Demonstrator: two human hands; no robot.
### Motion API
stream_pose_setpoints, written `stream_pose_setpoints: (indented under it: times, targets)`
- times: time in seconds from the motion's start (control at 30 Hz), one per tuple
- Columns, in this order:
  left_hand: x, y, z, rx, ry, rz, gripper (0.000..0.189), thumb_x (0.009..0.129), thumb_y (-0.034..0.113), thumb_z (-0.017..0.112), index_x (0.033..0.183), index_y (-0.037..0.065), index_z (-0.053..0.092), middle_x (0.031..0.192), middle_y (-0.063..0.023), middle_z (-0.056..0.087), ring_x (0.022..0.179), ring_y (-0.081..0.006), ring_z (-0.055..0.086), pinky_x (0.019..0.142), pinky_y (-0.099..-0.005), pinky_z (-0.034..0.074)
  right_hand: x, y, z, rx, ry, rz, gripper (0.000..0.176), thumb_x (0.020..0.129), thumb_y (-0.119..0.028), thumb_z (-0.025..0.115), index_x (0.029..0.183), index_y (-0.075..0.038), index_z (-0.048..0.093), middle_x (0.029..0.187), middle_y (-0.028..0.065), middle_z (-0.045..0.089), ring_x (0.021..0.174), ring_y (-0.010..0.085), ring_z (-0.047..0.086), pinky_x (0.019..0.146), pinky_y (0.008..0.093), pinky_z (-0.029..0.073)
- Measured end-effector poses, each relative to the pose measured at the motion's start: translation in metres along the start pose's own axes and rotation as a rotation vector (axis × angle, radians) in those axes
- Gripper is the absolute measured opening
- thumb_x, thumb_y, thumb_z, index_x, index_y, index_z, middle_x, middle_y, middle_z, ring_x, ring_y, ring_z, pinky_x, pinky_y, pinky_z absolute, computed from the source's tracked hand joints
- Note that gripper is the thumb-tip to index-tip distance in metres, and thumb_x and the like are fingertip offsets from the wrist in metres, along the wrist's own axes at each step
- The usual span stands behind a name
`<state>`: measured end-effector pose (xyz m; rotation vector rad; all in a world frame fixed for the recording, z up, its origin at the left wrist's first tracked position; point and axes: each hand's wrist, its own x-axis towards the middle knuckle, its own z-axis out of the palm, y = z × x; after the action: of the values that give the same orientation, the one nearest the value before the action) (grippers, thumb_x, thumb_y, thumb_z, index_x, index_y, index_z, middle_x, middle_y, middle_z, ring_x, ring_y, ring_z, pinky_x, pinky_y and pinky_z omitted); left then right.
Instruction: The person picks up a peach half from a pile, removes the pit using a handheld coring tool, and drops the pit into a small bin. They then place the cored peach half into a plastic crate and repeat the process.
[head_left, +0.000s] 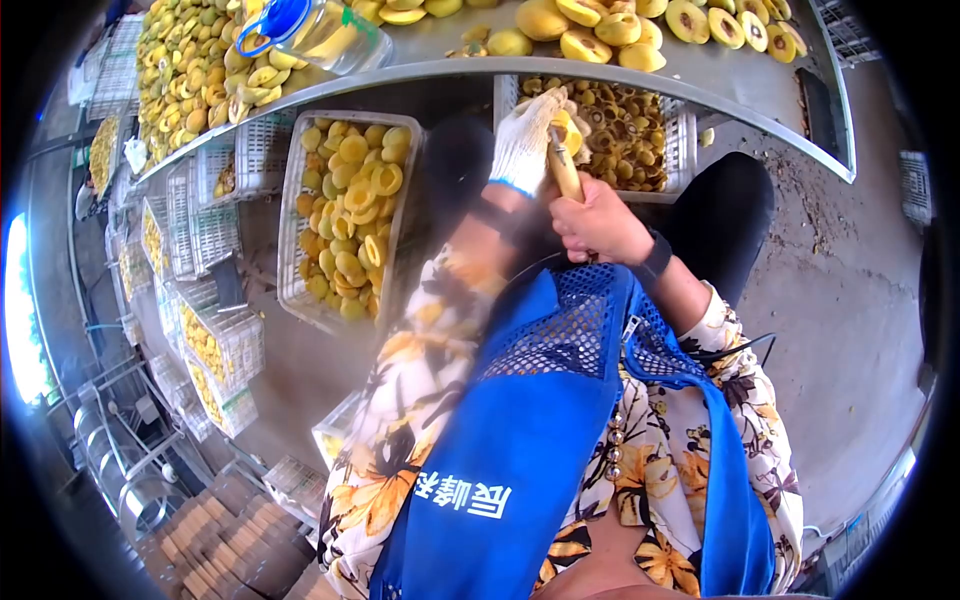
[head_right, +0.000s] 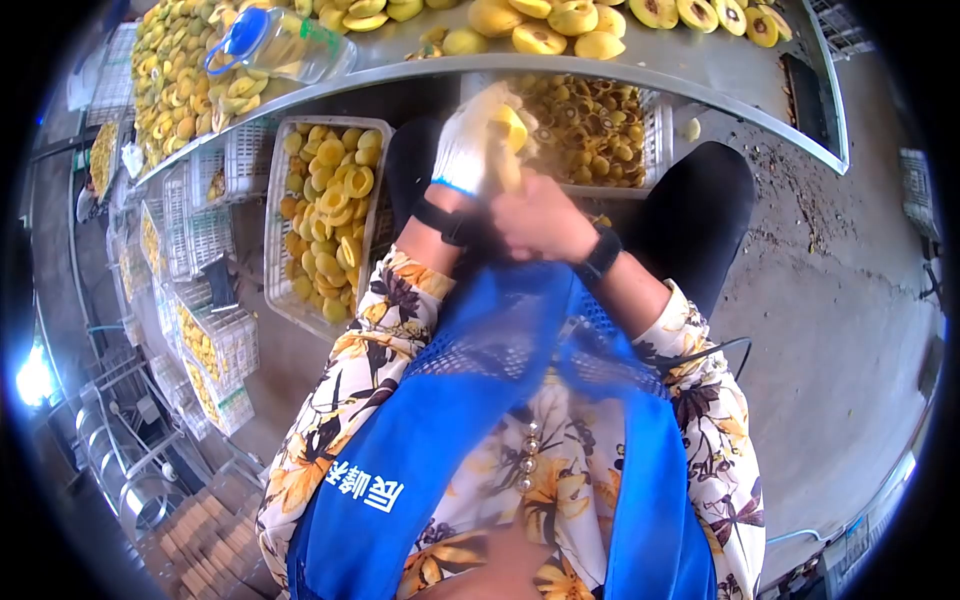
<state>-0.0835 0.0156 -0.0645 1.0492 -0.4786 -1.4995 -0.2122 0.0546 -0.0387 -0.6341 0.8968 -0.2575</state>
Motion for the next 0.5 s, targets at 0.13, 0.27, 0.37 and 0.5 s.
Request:
stream_pose_setpoints:
  times: [0.13, 0.27, 0.37, 0.5]
  targets:
    - [-0.004, 0.014, 0.008, 0.093, 0.075, 0.03, 0.018, 0.088, 0.017, 0.057, 0.085, -0.001, 0.059, 0.069, -0.0137, 0.061, 0.049, -0.0197, 0.055, 0.042, -0.0301, 0.046, 0.0, -0.004, -0.003, 0.218, -0.175, 0.065, 0.014, 0.085, -0.002, 0.048, 0.095, -0.011, 0.043, 0.056, -0.0029, 0.036, 0.037, 0.0045, 0.029, 0.034, 0.0215, 0.026]
    - [-0.008, 0.03, 0.012, -0.149, 0.085, -0.151, 0.021, 0.09, 0.027, 0.054, 0.084, 0.007, 0.054, 0.073, -0.0109, 0.06, 0.048, -0.0235, 0.055, 0.043, -0.0332, 0.046, 0.005, -0.004, -0.008, 0.35, -0.39, 0.044, 0.014, 0.087, -0.002, 0.047, 0.099, -0.009, 0.046, 0.055, -0.0029, 0.035, 0.037, 0.0047, 0.028, 0.034, 0.0206, 0.025]
    - [0.008, 0.038, -0.029, -0.409, 0.337, 0.122, 0.035, 0.09, 0.043, 0.049, 0.081, 0.01, 0.052, 0.076, -0.0088, 0.056, 0.058, -0.0228, 0.054, 0.043, -0.028, 0.043, 0.004, -0.005, -0.014, 0.352, -0.408, -0.068, 0.01, 0.089, -0.005, 0.047, 0.098, -0.009, 0.048, 0.054, -0.0033, 0.034, 0.037, 0.0052, 0.027, 0.034, 0.0202, 0.024]
    - [-0.024, 0.089, -0.131, 1.32, 0.829, 0.563, 0.032, 0.076, 0.04, 0.066, 0.087, 0.01, 0.069, 0.084, -0.0095, 0.066, 0.078, -0.0249, 0.062, 0.069, -0.0329, 0.05, 0.009, -0.01, -0.045, 0.239, -0.05, -0.086, 0.01, 0.089, -0.017, 0.054, 0.091, -0.011, 0.046, 0.056, -0.0043, 0.035, 0.039, 0.0046, 0.028, 0.034, 0.0207, 0.024]
